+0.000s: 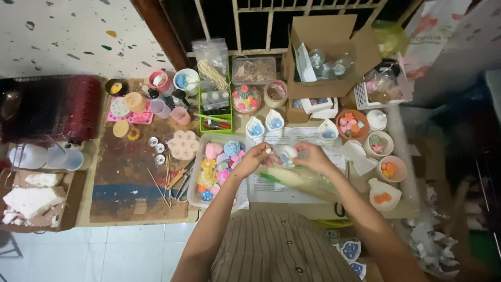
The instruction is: Wrapping shell-shaped candles in protective plastic film.
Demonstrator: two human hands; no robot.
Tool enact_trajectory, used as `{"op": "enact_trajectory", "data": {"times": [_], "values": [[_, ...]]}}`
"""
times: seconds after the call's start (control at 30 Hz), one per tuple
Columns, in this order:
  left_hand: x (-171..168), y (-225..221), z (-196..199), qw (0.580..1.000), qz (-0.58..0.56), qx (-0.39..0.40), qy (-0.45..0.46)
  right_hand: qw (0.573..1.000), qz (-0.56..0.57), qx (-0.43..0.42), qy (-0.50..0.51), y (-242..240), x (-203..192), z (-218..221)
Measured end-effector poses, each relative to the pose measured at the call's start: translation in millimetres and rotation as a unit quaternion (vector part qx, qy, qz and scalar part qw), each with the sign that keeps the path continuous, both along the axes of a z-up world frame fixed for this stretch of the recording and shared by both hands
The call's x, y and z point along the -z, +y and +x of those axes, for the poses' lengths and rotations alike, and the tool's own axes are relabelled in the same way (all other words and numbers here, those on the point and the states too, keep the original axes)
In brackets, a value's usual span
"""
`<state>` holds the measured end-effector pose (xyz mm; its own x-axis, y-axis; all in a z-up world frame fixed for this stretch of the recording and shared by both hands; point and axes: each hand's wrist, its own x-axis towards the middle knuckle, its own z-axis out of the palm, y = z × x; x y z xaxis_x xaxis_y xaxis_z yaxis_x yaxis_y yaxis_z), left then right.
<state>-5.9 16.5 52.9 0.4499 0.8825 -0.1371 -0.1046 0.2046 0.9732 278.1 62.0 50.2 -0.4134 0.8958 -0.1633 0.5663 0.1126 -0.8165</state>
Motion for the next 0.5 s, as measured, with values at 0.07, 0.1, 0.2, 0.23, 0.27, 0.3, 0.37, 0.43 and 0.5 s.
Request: {"op": "enact_trajectory", "data": {"times": [0.07, 0.1, 0.2, 0.23, 0.27, 0.3, 0.37, 0.43, 0.5], "values": [[-10, 3, 1, 1.0, -0.003, 0.0, -0.011, 0.999, 0.019, -0.029, -0.007, -13, 13, 1], [-14, 5, 2, 1.0, -0.007, 0.007, -0.022, 0.999, -0.027, -0.01, 0.033, -20, 15, 4], [-22, 8, 2, 1.0, -0.011, 0.01, -0.025, 0.997, -0.05, 0.022, 0.055, -32, 15, 9], [-24, 11, 3, 1.0, -0.009, 0.01, -0.017, 0.998, -0.023, 0.037, 0.038, -33, 14, 12], [-24, 13, 4, 1.0, -0.009, 0.01, -0.017, 0.998, -0.023, 0.037, 0.038, -36, 13, 12], [-23, 16, 6, 1.0, -0.008, 0.015, -0.015, 0.993, -0.06, 0.08, 0.059, -40, 12, 13], [-22, 20, 9, 1.0, -0.008, 0.02, -0.012, 0.984, -0.098, 0.123, 0.08, -46, 21, 17], [-21, 26, 11, 1.0, 0.0, 0.024, -0.016, 0.993, 0.026, 0.081, 0.087, -48, 41, 23], [-13, 37, 17, 1.0, 0.01, 0.01, -0.009, 0.993, 0.012, 0.075, 0.088, -55, 32, 18]]}}
